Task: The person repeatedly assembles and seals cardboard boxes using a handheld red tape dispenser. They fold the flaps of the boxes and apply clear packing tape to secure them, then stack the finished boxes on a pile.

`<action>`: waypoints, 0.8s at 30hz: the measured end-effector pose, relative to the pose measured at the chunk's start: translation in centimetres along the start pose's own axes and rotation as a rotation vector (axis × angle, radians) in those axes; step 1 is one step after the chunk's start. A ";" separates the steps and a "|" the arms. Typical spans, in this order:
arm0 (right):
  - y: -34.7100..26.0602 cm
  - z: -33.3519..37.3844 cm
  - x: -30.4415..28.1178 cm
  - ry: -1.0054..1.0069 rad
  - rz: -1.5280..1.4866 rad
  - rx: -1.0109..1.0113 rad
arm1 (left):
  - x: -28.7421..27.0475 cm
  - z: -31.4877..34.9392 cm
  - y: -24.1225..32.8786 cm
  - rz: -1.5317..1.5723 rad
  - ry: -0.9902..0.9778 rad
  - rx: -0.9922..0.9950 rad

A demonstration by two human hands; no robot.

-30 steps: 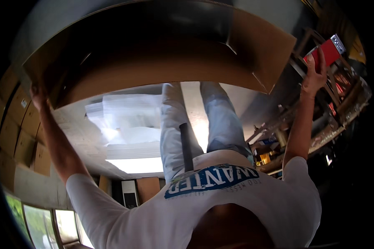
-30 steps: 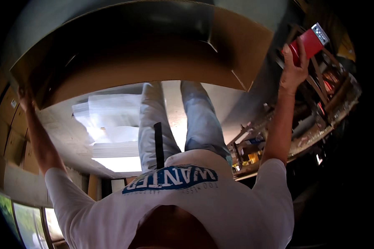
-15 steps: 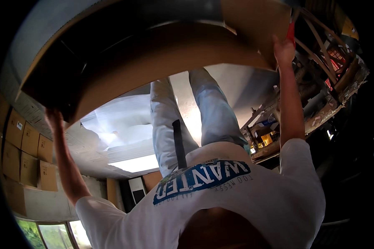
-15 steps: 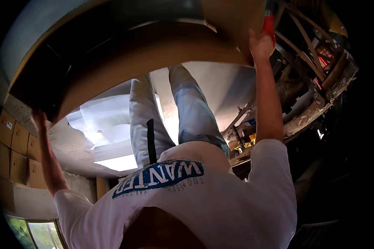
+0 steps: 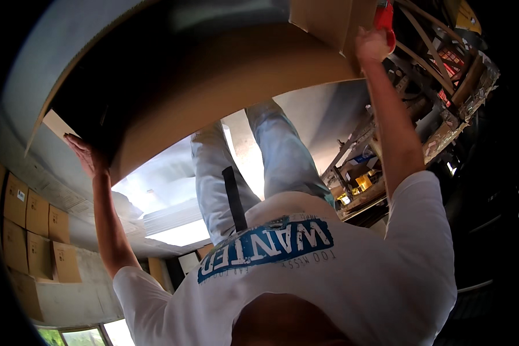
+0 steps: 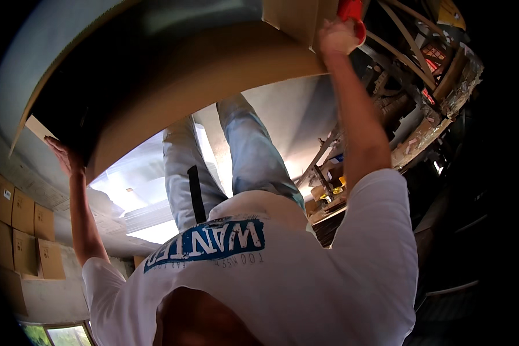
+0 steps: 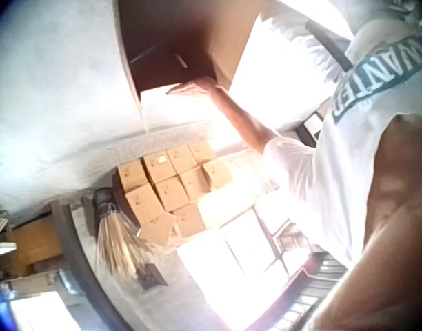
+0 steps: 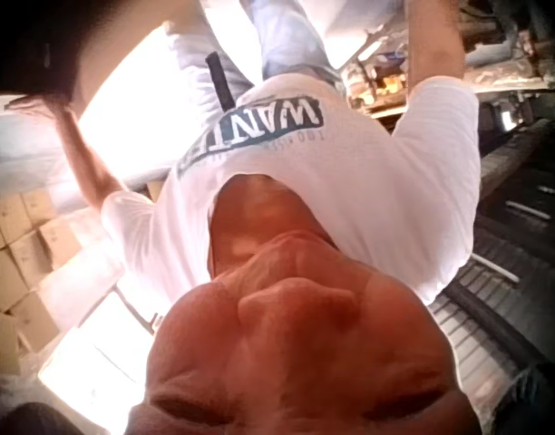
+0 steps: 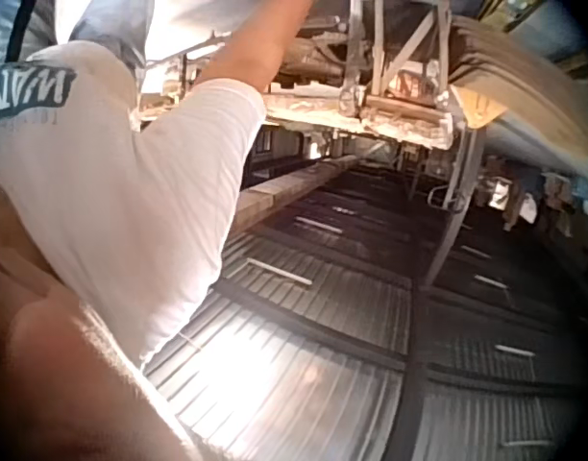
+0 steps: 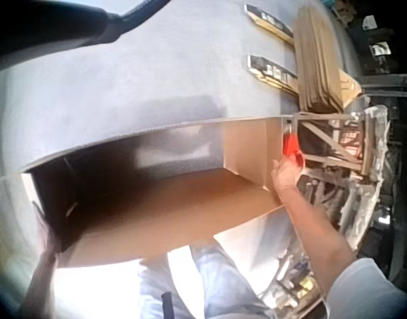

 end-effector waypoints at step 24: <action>-12.6 3.8 6.4 0.211 -0.079 -0.007 | 5.5 -2.3 1.6 -0.418 0.065 -0.119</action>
Point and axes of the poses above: each hand's wrist, its own z-axis away from the middle knuckle, its own x-axis out of the palm, y = z × x, the point moved 9 cm from there along -z, towards the middle knuckle, and after that the axes turned 7 degrees about -z, right-handed, at the moved point
